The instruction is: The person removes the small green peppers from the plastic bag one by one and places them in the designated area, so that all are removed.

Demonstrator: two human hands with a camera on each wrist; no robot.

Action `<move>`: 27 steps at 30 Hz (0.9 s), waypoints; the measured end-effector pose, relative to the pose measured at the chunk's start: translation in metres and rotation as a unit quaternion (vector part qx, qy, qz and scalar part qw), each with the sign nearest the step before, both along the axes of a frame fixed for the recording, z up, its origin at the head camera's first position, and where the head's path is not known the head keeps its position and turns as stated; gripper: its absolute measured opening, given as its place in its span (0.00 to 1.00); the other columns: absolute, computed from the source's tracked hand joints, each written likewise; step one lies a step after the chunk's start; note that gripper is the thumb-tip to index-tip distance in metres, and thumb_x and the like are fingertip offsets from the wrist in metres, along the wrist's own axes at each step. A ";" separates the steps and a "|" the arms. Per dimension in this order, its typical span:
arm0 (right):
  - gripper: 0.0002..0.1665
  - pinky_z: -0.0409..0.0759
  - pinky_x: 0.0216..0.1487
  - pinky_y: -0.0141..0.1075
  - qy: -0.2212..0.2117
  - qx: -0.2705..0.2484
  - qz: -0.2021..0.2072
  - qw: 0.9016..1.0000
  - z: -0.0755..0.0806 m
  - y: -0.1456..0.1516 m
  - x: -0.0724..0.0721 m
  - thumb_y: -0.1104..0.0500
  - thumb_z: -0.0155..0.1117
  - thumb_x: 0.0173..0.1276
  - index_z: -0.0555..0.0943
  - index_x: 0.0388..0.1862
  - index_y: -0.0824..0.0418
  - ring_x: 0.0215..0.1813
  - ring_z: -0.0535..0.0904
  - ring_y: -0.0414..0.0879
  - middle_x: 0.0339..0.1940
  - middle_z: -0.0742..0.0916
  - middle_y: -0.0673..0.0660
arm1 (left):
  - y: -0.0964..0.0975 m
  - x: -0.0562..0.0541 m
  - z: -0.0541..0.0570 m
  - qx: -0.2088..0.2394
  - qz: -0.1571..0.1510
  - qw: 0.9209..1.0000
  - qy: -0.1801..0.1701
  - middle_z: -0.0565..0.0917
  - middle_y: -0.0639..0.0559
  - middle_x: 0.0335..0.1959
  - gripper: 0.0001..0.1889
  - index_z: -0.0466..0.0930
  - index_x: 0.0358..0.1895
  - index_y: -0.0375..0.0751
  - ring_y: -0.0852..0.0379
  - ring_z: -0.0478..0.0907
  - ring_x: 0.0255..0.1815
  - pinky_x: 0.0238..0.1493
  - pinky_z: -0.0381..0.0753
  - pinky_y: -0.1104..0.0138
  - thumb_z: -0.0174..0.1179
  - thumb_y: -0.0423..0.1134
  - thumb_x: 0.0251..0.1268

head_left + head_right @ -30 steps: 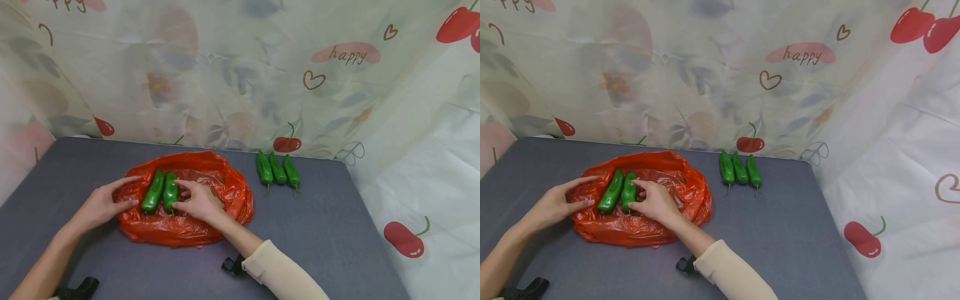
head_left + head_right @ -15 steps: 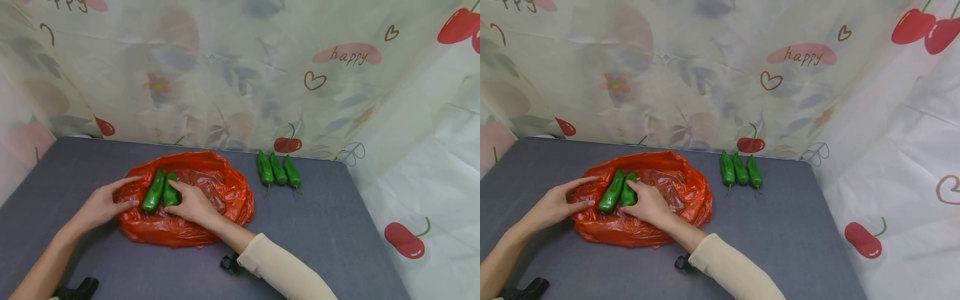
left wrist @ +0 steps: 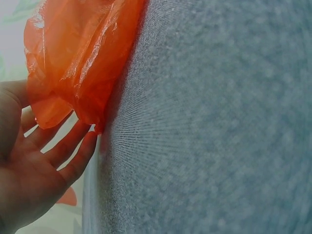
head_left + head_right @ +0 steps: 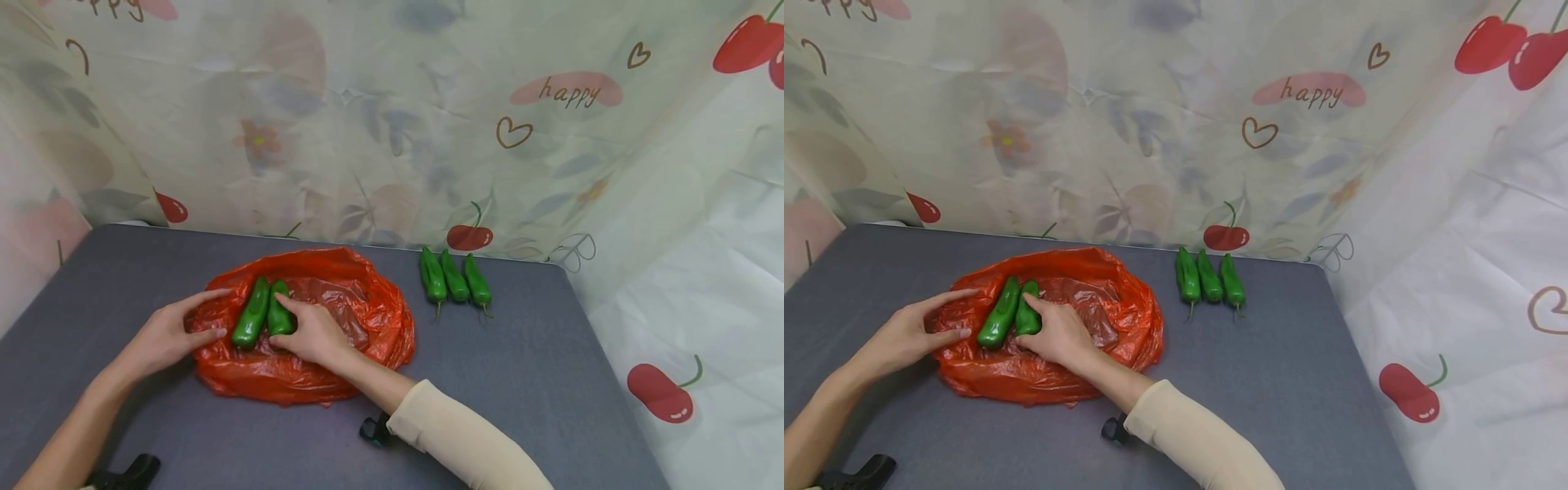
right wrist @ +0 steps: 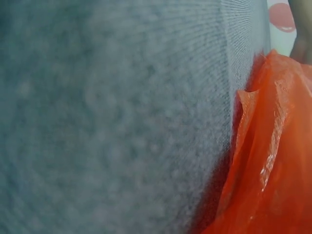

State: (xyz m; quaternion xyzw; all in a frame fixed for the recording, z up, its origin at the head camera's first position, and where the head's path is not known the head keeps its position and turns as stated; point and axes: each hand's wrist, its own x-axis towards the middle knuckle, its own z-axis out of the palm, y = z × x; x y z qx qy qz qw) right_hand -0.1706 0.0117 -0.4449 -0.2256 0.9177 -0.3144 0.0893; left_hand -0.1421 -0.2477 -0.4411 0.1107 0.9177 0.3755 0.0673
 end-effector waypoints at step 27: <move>0.43 0.80 0.30 0.31 -0.105 -0.168 -0.023 0.980 0.015 0.028 -0.002 0.55 0.75 0.62 0.68 0.75 0.41 0.36 0.82 0.36 0.46 0.85 0.53 | 0.000 -0.002 -0.002 0.002 0.001 1.000 -0.004 0.69 0.26 0.66 0.36 0.64 0.74 0.42 0.32 0.72 0.60 0.54 0.73 0.39 0.65 0.51 0.67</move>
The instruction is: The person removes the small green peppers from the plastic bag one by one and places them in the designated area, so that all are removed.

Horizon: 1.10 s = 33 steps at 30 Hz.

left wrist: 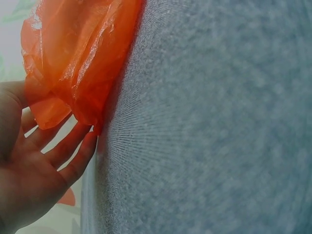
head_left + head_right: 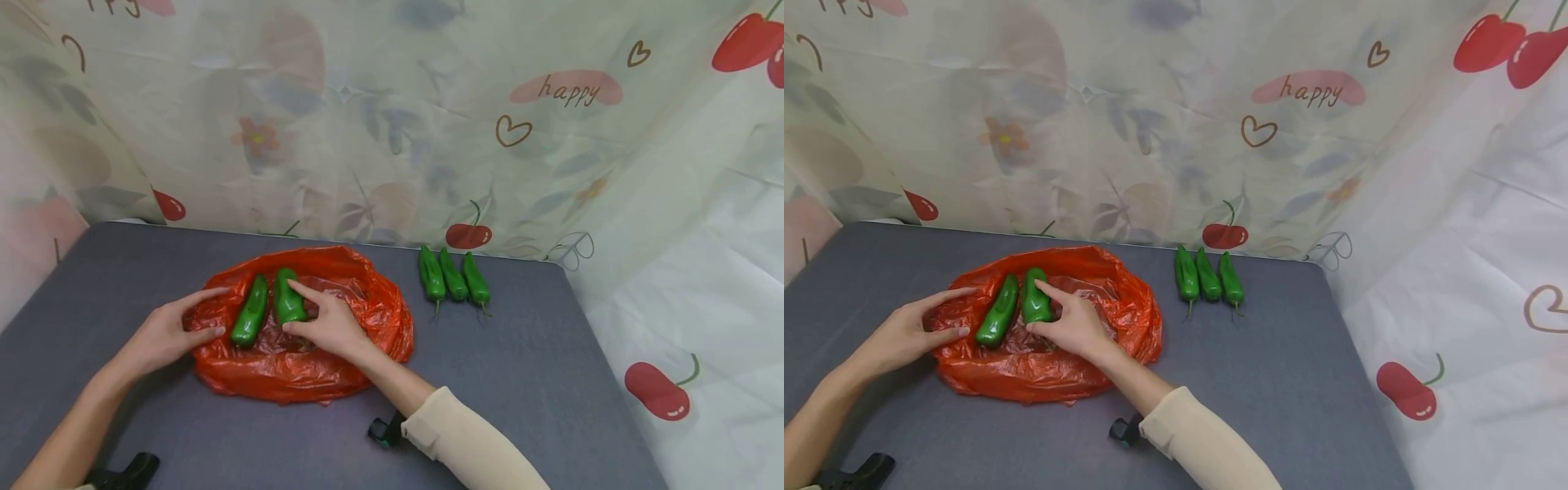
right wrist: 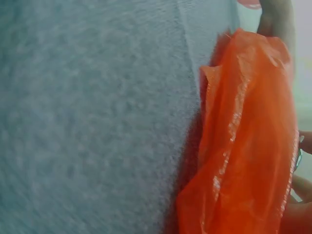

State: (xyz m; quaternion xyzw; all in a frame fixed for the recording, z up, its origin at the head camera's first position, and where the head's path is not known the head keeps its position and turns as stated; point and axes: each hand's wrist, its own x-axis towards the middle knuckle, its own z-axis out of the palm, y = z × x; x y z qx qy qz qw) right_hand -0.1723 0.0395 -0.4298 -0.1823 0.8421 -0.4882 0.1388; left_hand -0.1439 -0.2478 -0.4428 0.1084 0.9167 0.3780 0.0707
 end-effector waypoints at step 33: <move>0.43 0.83 0.48 0.39 -0.034 -0.121 -0.053 0.991 0.019 0.079 0.009 0.61 0.73 0.64 0.67 0.75 0.41 0.55 0.83 0.49 0.68 0.76 0.58 | 0.000 0.003 0.001 0.005 0.002 1.000 -0.006 0.70 0.27 0.65 0.36 0.63 0.75 0.43 0.36 0.74 0.56 0.51 0.77 0.44 0.65 0.49 0.67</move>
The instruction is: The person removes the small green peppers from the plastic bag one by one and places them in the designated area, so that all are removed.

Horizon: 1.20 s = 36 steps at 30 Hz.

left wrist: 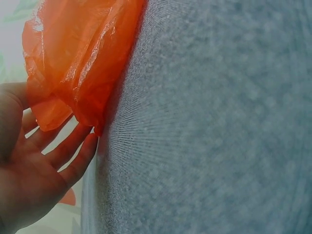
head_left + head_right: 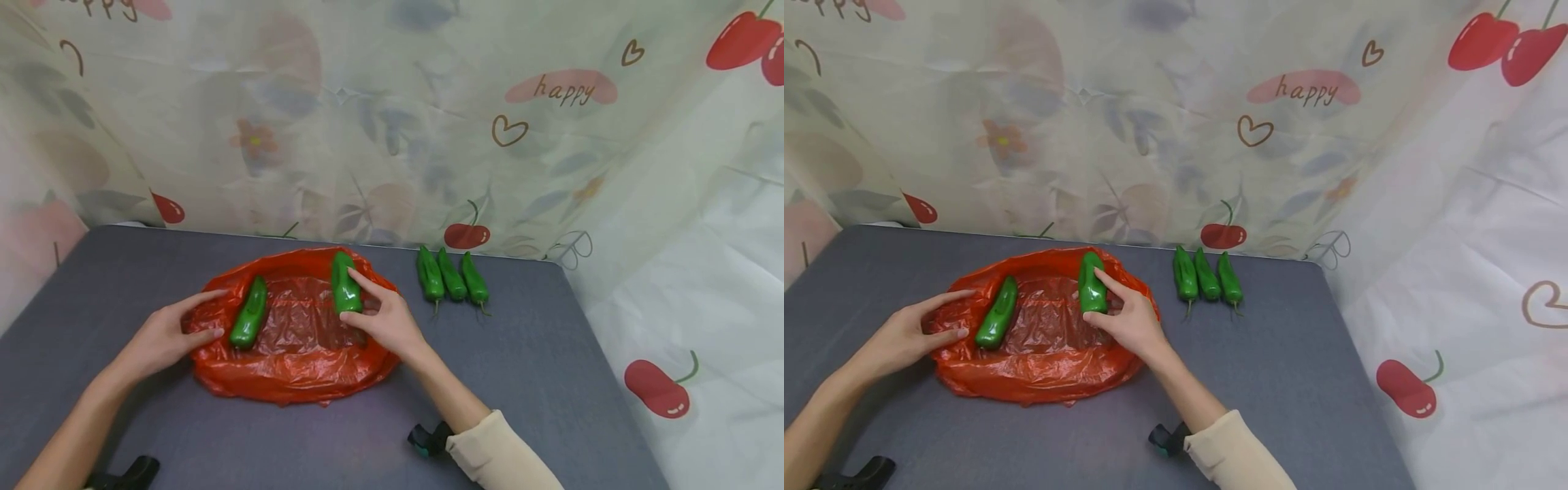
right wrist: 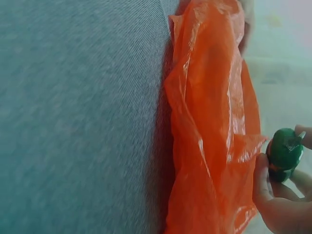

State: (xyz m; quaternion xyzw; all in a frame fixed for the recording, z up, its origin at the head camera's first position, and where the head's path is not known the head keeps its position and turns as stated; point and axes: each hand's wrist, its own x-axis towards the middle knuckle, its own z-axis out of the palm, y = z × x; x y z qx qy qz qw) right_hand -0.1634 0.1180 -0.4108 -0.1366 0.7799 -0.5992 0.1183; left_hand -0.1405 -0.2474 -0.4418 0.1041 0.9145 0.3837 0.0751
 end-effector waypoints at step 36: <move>0.43 0.81 0.51 0.36 -0.011 0.008 -0.060 0.998 -0.003 0.077 0.025 0.64 0.72 0.64 0.67 0.75 0.43 0.61 0.80 0.51 0.69 0.76 0.55 | 0.000 -0.002 -0.001 -0.004 0.001 1.000 0.005 0.69 0.26 0.65 0.37 0.63 0.75 0.42 0.36 0.74 0.55 0.50 0.78 0.45 0.64 0.51 0.68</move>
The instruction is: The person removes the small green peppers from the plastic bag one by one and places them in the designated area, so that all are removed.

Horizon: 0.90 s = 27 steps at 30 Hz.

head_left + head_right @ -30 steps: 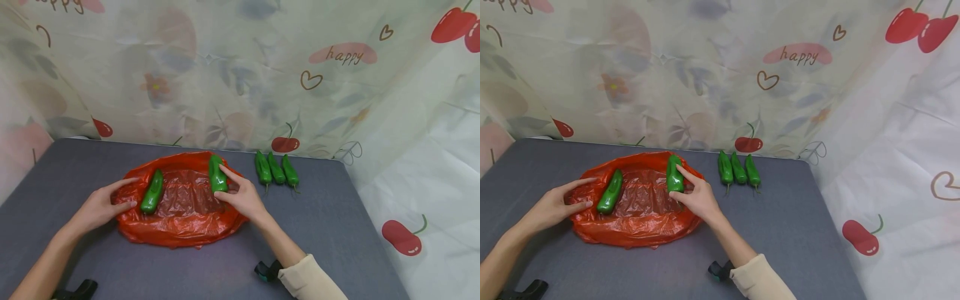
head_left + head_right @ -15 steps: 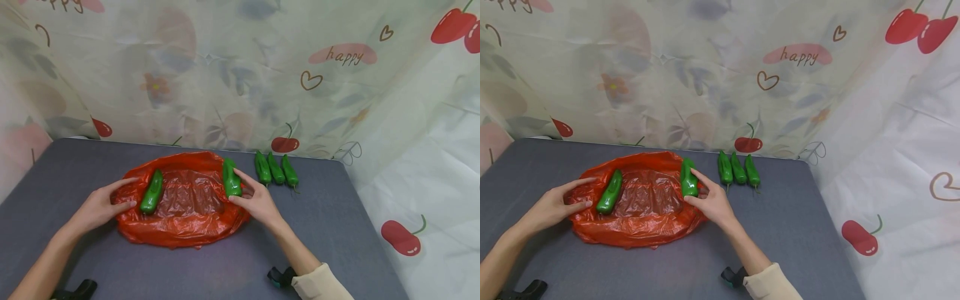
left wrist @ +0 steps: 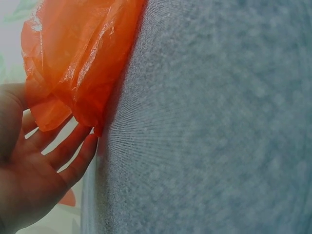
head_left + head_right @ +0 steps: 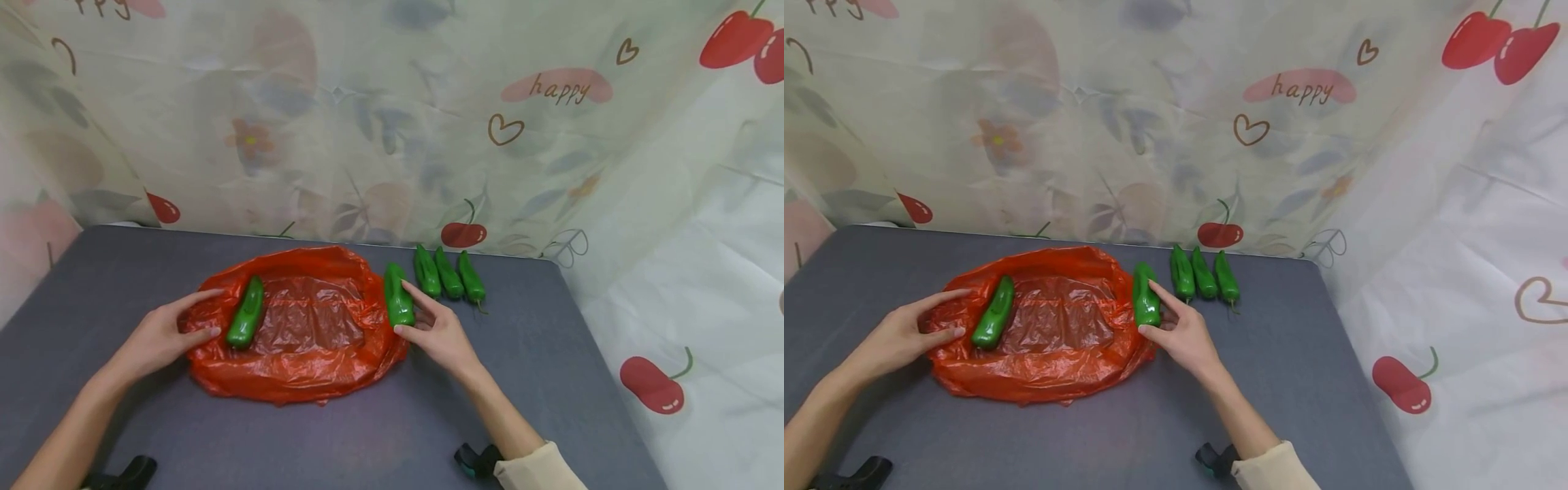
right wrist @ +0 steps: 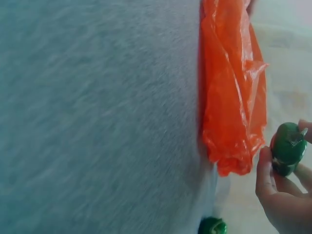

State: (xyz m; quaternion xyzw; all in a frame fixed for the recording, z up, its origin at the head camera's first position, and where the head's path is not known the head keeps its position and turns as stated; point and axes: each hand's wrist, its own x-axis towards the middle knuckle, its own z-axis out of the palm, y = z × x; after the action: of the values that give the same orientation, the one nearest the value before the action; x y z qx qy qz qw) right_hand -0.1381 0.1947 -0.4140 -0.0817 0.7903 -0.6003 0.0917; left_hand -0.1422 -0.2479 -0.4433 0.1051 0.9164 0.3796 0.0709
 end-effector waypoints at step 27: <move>0.46 0.80 0.50 0.34 -0.006 0.064 -0.050 0.997 -0.013 0.063 0.022 0.64 0.74 0.61 0.67 0.76 0.43 0.59 0.81 0.53 0.72 0.73 0.59 | -0.003 0.000 0.000 0.001 -0.005 1.000 -0.002 0.70 0.27 0.64 0.37 0.63 0.75 0.41 0.39 0.75 0.52 0.45 0.80 0.55 0.65 0.51 0.67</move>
State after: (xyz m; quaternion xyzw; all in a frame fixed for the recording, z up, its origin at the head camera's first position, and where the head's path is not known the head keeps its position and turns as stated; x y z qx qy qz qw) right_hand -0.1165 0.2574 -0.4266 -0.0324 0.8297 -0.5527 0.0714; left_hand -0.1422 -0.2504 -0.4428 0.1089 0.9154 0.3804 0.0742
